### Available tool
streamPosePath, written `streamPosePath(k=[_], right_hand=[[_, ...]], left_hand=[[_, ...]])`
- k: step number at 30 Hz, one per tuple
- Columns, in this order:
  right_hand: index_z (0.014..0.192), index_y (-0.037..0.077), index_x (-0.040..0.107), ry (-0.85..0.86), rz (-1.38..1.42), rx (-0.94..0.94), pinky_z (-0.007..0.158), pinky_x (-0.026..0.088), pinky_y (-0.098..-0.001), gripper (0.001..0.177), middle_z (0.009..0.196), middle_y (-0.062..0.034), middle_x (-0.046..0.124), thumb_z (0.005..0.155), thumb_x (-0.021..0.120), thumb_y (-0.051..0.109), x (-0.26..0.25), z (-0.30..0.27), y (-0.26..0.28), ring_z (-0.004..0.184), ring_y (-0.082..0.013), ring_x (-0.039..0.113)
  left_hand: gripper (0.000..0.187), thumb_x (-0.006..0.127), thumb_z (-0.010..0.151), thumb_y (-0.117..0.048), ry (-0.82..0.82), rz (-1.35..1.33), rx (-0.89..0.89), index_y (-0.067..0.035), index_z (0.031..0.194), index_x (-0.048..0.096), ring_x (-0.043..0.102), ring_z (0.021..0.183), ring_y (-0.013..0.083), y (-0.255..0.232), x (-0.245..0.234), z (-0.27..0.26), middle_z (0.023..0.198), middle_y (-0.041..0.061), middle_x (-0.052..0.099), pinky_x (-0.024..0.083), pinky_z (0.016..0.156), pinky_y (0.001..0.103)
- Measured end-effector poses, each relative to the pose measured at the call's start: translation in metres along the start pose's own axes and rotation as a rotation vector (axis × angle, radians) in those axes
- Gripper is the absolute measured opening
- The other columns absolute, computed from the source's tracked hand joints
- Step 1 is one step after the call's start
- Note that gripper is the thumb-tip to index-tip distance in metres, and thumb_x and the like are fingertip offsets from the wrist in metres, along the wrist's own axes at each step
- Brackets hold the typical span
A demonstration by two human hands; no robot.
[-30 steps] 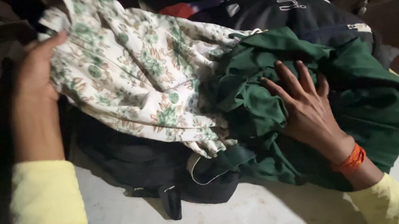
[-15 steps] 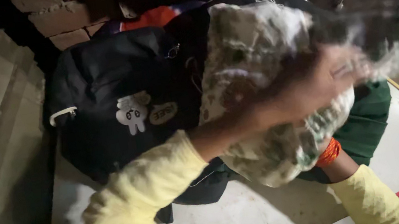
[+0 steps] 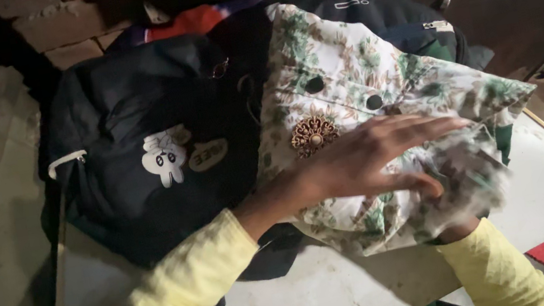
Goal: The person folds several garments and places them into two black backpacks on a table. They handle a light blue cloth, a floral-patterned top, a dark green garment, and a white shirt, folding each and packing them into the bags. The person also zips and unzips the backpacks during the process.
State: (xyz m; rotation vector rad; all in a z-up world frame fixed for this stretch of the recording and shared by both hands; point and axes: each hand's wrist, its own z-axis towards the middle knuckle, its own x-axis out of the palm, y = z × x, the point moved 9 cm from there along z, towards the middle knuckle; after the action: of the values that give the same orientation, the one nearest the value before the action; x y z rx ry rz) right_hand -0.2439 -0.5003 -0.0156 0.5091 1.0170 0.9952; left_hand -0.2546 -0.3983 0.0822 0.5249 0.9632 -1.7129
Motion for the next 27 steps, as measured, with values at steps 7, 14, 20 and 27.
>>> streamPosePath(k=[7,14,20,27], right_hand=[[0.144,0.022,0.052,-0.091,0.121,0.087,0.11,0.028,-0.0693,0.097,0.158,-0.013,0.037,0.054,0.085,0.026,-0.02,-0.019,-0.014,0.146,-0.0425,0.031],[0.142,0.02,0.054,-0.129,0.166,0.129,0.111,0.028,-0.068,0.093,0.157,-0.0134,0.038,0.054,0.084,0.024,-0.025,-0.03,-0.014,0.146,-0.0422,0.032],[0.14,0.019,0.056,-0.148,0.146,0.134,0.111,0.028,-0.0669,0.091,0.156,-0.0137,0.039,0.054,0.083,0.023,-0.04,-0.035,-0.014,0.146,-0.0419,0.033],[0.138,0.017,0.058,-0.155,0.167,0.125,0.112,0.028,-0.0656,0.087,0.155,-0.014,0.041,0.054,0.082,0.021,-0.036,-0.024,-0.018,0.146,-0.0416,0.034]], left_hand=[[0.109,0.068,0.081,-0.072,0.063,0.336,-0.044,-0.028,0.165,0.015,0.017,0.164,0.0331,-0.062,-0.042,-0.086,0.175,0.006,0.014,0.016,0.133,0.07],[0.103,0.082,0.08,-0.024,-0.003,0.491,-0.202,-0.022,0.163,0.021,0.022,0.159,0.0387,-0.038,-0.024,-0.097,0.172,0.014,0.018,0.016,0.125,0.075],[0.068,0.075,0.096,-0.003,-0.103,0.665,-0.161,-0.015,0.156,0.045,0.041,0.153,0.0311,-0.036,-0.024,-0.085,0.163,0.01,0.049,0.026,0.13,0.061],[0.087,0.07,0.085,-0.045,-0.048,0.267,-0.153,-0.019,0.16,0.036,0.04,0.156,0.0392,-0.085,-0.027,-0.049,0.166,0.016,0.042,0.026,0.13,0.068]])
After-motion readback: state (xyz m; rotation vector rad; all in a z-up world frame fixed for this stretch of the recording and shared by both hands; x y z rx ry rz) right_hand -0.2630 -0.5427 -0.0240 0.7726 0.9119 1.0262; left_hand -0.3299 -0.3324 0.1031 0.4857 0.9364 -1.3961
